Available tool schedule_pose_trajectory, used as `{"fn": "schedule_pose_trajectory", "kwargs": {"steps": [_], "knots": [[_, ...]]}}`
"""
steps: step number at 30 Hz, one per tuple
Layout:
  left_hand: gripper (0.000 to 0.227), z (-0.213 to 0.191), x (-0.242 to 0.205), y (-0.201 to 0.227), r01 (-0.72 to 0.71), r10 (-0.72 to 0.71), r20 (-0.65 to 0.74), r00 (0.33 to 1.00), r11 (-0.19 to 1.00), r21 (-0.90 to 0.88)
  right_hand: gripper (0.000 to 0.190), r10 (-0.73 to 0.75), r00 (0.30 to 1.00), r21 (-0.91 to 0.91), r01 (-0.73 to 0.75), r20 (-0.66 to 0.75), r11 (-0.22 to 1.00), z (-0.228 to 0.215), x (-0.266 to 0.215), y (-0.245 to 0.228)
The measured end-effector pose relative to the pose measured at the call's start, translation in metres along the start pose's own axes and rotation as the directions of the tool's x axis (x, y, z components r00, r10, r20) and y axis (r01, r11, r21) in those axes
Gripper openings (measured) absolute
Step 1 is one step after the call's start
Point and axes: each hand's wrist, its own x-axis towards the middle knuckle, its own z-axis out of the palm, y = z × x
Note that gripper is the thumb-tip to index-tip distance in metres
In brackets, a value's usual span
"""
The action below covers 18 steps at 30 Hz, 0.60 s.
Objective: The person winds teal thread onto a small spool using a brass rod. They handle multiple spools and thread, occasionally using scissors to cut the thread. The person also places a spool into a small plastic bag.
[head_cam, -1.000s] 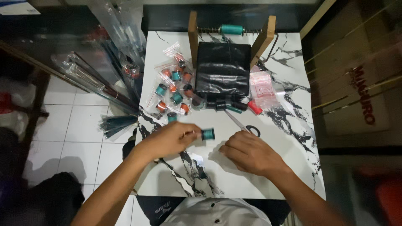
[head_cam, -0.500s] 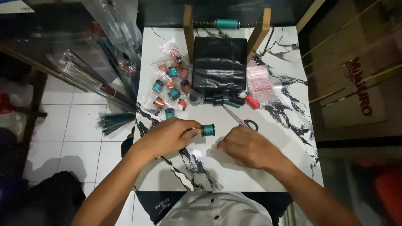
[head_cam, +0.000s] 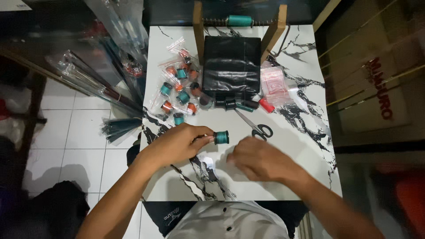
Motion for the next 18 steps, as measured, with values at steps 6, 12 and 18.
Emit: {"fn": "schedule_pose_trajectory", "kwargs": {"steps": [6, 12, 18], "knots": [[0.021, 0.017, -0.002, 0.004, -0.107, 0.129, 0.085, 0.988, 0.969, -0.224, 0.012, 0.137, 0.975, -0.053, -0.148, -0.173, 0.988, -0.022, 0.006, 0.044], [0.028, 0.005, -0.003, -0.008, 0.060, -0.078, -0.063, 0.995, 0.967, -0.248, 0.006, -0.073, 0.997, -0.138, 0.072, -0.008, 0.988, 0.022, 0.003, 0.015], [0.024, 0.008, -0.007, -0.005, 0.031, 0.033, 0.302, 0.953, 0.978, -0.206, 0.020, 0.032, 0.997, -0.198, -0.045, -0.067, 0.979, -0.019, 0.000, 0.026]]}}
